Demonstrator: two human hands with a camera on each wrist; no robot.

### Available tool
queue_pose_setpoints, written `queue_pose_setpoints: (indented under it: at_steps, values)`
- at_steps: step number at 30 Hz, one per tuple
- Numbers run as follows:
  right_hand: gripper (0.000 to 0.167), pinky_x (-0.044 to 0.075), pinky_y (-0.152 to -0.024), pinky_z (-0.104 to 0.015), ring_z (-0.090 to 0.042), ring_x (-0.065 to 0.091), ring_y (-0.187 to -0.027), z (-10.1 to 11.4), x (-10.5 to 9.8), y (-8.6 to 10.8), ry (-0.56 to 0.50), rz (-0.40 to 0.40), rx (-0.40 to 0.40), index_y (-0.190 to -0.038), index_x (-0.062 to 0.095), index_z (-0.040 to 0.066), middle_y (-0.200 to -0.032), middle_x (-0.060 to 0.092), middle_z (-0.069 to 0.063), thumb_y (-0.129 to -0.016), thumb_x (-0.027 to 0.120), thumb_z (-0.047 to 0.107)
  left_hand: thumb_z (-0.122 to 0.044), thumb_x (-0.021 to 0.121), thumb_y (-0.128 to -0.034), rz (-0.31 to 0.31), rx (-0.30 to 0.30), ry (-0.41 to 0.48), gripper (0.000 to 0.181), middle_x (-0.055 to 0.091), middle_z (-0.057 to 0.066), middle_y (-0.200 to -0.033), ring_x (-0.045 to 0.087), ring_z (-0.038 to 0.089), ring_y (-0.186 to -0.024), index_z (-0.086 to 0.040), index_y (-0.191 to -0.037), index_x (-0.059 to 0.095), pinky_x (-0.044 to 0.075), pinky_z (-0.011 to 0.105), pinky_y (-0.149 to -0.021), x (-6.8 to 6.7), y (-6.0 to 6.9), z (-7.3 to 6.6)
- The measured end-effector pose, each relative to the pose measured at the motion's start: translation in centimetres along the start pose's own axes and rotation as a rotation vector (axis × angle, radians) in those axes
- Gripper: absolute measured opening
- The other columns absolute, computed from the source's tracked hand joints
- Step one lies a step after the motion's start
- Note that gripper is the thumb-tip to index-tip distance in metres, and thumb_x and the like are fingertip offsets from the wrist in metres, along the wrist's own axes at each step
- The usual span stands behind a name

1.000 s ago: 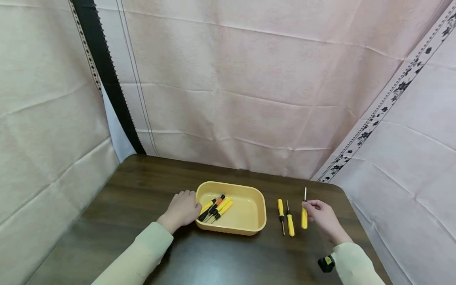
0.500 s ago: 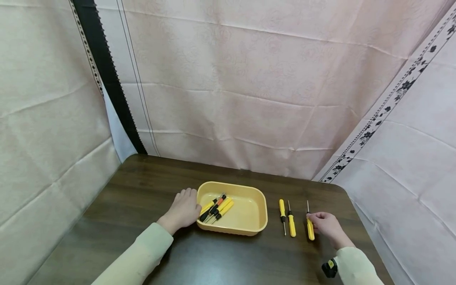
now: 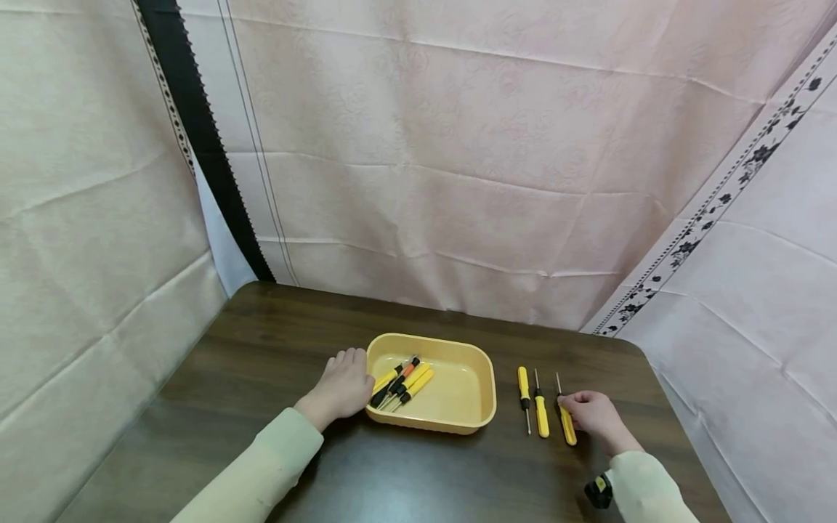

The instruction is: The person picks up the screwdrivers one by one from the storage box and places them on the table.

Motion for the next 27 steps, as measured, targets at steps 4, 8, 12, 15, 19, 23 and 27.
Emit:
queue_pose_setpoints:
  at_steps: [4, 8, 12, 15, 19, 23, 27]
  values:
    - [0.033, 0.051, -0.066, -0.036, -0.019, 0.058, -0.076, 0.3, 0.11, 0.18, 0.023, 0.014, -0.007, -0.099, 0.068, -0.002, -0.09, 0.062, -0.009, -0.094, 0.062, 0.031, -0.023, 0.044, -0.0944, 0.009, -0.008, 0.005, 0.024, 0.041, 0.005, -0.089, 0.036, 0.023, -0.082, -0.003, -0.107, 0.047, 0.031, 0.039, -0.076, 0.01, 0.03, -0.03]
    - [0.032, 0.051, -0.066, -0.035, -0.02, 0.058, -0.077, 0.41, 0.2, 0.16, 0.033, 0.009, -0.004, -0.096, 0.069, -0.001, -0.092, 0.062, -0.009, -0.093, 0.063, 0.03, -0.024, 0.044, -0.0947, 0.016, -0.014, 0.016, 0.023, 0.041, 0.005, -0.089, 0.036, 0.023, -0.082, -0.003, -0.107, 0.046, 0.03, 0.039, -0.075, 0.09, 0.0, 0.01]
    - [0.03, 0.047, -0.062, -0.034, -0.02, 0.056, -0.071, 0.3, 0.19, -0.04, 0.059, 0.0, -0.003, -0.09, 0.069, 0.001, -0.083, 0.06, -0.007, -0.093, 0.063, 0.03, -0.024, 0.044, -0.0951, 0.018, -0.016, 0.018, 0.023, 0.041, 0.005, -0.089, 0.036, 0.023, -0.082, -0.004, -0.106, 0.047, 0.03, 0.039, -0.075, 0.12, -0.04, 0.02]
    - [0.029, 0.044, -0.059, -0.033, -0.02, 0.054, -0.067, 0.17, 0.21, -0.29, 0.072, 0.002, 0.004, -0.087, 0.069, 0.003, -0.077, 0.059, -0.006, -0.092, 0.063, 0.031, -0.024, 0.044, -0.0953, 0.018, -0.017, 0.019, 0.023, 0.041, 0.005, -0.089, 0.036, 0.023, -0.082, -0.004, -0.106, 0.047, 0.03, 0.039, -0.075, 0.15, -0.04, 0.04]
    - [0.031, 0.043, -0.058, -0.032, -0.02, 0.054, -0.067, 0.08, 0.2, -0.48, 0.072, 0.01, 0.004, -0.088, 0.069, 0.003, -0.076, 0.058, -0.005, -0.092, 0.063, 0.033, -0.023, 0.043, -0.0948, 0.012, -0.013, 0.017, 0.022, 0.041, 0.005, -0.088, 0.036, 0.023, -0.081, -0.004, -0.105, 0.047, 0.03, 0.039, -0.075, 0.16, -0.02, 0.02]
    - [0.031, 0.043, -0.058, -0.033, -0.02, 0.054, -0.067, 0.15, 0.22, -0.46, 0.073, 0.014, 0.005, -0.089, 0.069, 0.002, -0.077, 0.058, -0.006, -0.092, 0.063, 0.032, -0.023, 0.042, -0.095, 0.01, -0.008, 0.012, 0.021, 0.041, 0.005, -0.088, 0.036, 0.023, -0.081, -0.004, -0.104, 0.047, 0.03, 0.039, -0.075, 0.12, -0.01, 0.0]
    - [0.031, 0.044, -0.058, -0.033, -0.02, 0.054, -0.067, 0.41, 0.25, -0.27, 0.079, 0.008, 0.003, -0.09, 0.069, 0.002, -0.078, 0.058, -0.006, -0.093, 0.062, 0.032, -0.024, 0.043, -0.0953, 0.015, -0.011, 0.016, 0.021, 0.041, 0.005, -0.088, 0.036, 0.023, -0.081, -0.005, -0.104, 0.047, 0.03, 0.039, -0.075, 0.08, -0.01, -0.01]
Point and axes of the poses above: each hand's wrist, its own y-axis away from the middle knuckle, its own x-axis out of the palm, z = x × y, the point moved 6 cm from there along -y, towards the middle knuckle
